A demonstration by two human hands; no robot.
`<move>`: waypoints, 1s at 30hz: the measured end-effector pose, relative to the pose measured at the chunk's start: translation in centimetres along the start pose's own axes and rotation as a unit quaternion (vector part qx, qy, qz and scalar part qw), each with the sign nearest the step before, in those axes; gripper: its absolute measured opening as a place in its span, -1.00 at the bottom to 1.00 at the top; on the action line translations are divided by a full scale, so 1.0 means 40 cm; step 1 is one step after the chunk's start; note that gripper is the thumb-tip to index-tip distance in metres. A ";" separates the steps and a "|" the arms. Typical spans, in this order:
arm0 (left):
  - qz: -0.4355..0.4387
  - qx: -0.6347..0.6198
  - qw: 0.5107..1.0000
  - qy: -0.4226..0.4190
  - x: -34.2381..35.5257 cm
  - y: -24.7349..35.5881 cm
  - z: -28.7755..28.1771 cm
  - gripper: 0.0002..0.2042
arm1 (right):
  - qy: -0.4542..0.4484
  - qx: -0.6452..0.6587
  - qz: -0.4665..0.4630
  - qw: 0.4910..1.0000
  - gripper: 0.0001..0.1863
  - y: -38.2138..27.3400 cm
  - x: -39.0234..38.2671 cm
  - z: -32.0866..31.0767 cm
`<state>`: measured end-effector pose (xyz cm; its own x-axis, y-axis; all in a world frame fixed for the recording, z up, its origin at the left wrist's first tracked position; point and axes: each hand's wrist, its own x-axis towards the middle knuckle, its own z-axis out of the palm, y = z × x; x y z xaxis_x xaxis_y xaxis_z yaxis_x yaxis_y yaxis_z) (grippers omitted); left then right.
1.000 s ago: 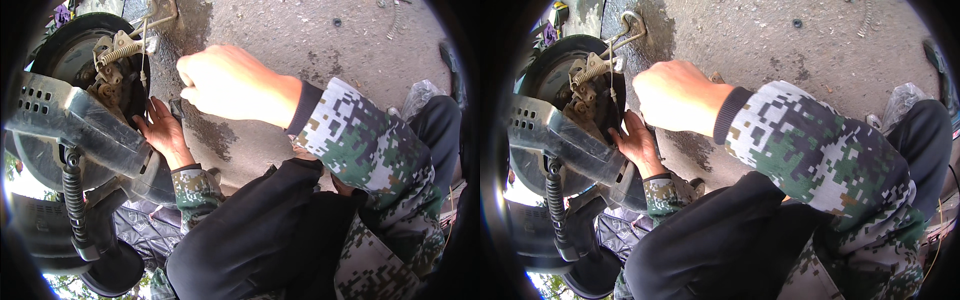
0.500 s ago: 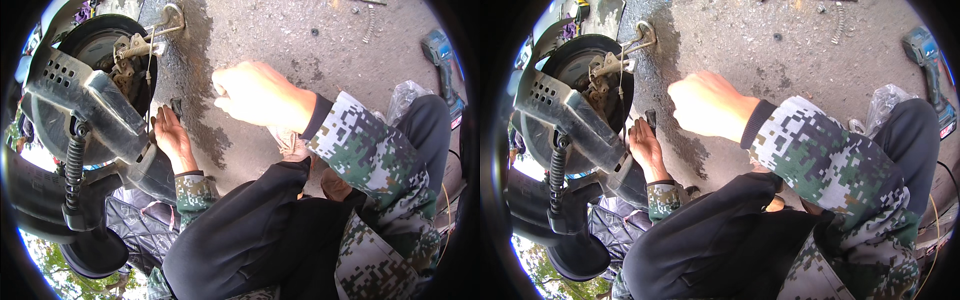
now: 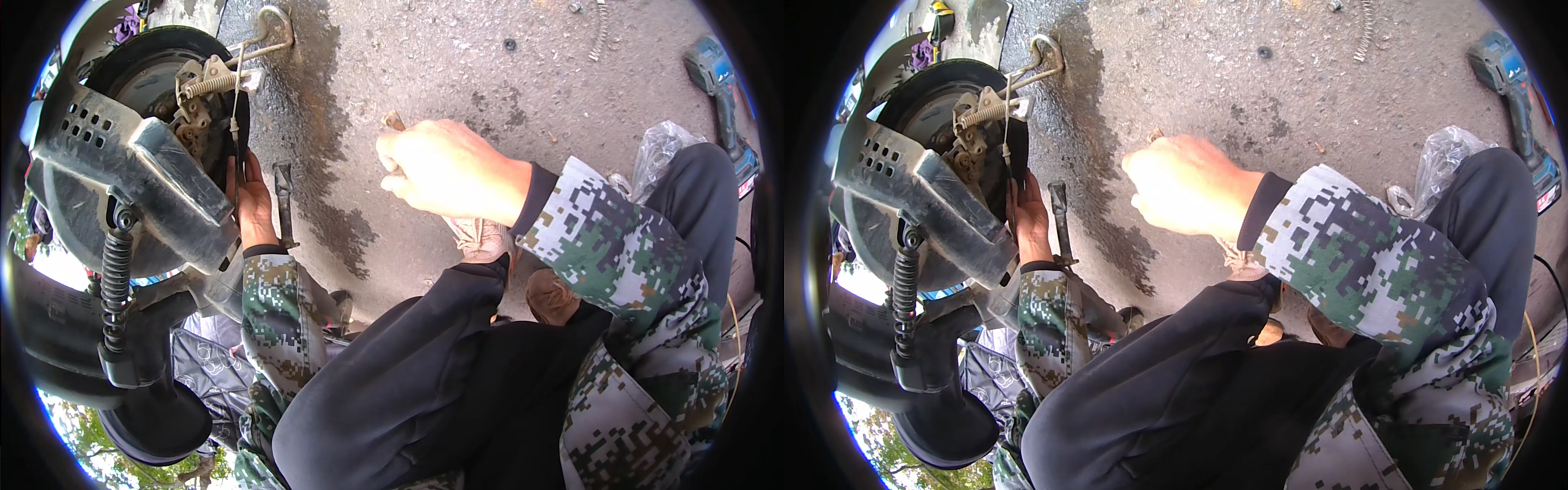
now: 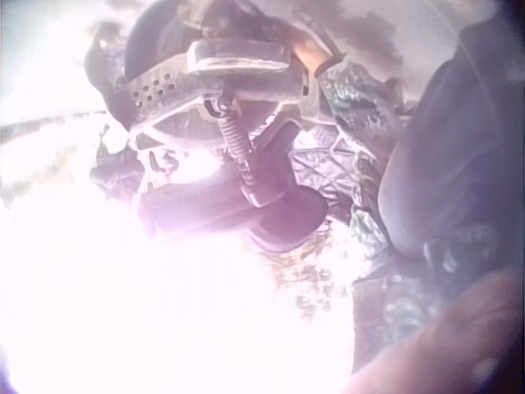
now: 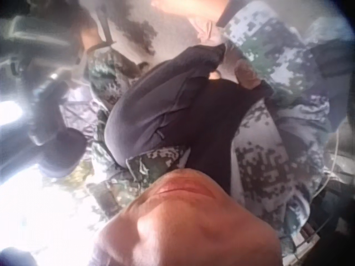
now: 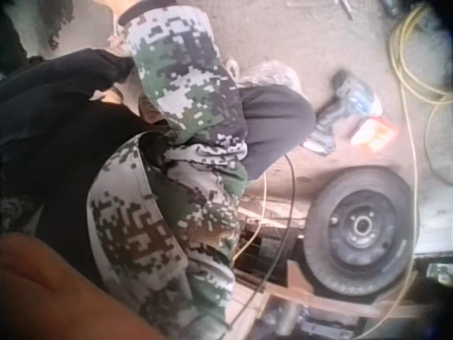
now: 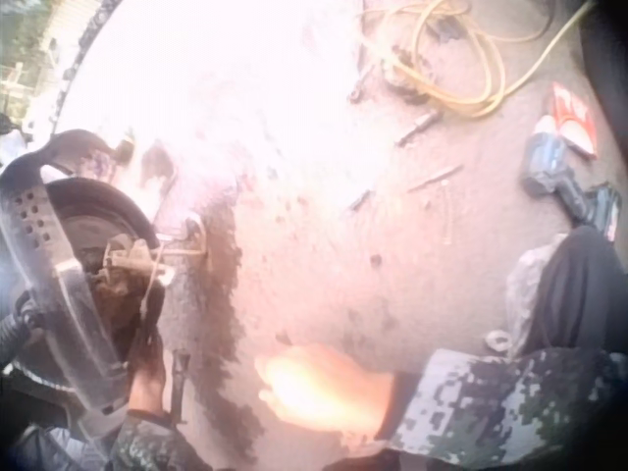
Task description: The person works on a motorcycle rear brake assembly, removing and installing brake shoes and springs by hand and with a cordless impact driver. They manipulate small springs and pins, then reassemble the brake components.
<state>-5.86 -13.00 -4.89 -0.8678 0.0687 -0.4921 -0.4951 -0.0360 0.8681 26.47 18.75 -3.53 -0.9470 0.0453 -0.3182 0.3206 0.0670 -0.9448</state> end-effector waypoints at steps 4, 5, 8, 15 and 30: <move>0.008 -0.011 1.000 -0.020 0.007 -0.006 -0.005 -0.72 | -0.031 -0.018 0.024 0.999 -0.79 0.013 0.010 -0.002; -0.003 -0.027 0.999 -0.034 0.011 -0.008 -0.004 -0.74 | -0.026 -0.018 0.023 0.999 -0.77 0.015 0.011 -0.001; -0.008 -0.052 0.998 -0.023 0.017 -0.015 0.002 -0.76 | -0.026 -0.022 0.019 0.999 -0.75 0.017 0.008 0.005; 0.019 -0.017 1.000 0.003 -0.008 -0.004 0.016 -0.74 | -0.050 -0.016 0.034 0.998 -0.75 0.010 -0.006 0.008; 0.071 -0.016 0.997 0.027 0.034 0.010 -0.042 -0.69 | -0.035 -0.016 0.055 0.998 -0.76 0.000 -0.013 0.018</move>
<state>-7.31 -14.61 -5.33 -0.9299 0.0063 -0.3677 -0.3671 -0.0743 0.9272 26.94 17.99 -3.43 -0.9045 -0.0162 -0.4262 0.4228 0.0969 -0.9010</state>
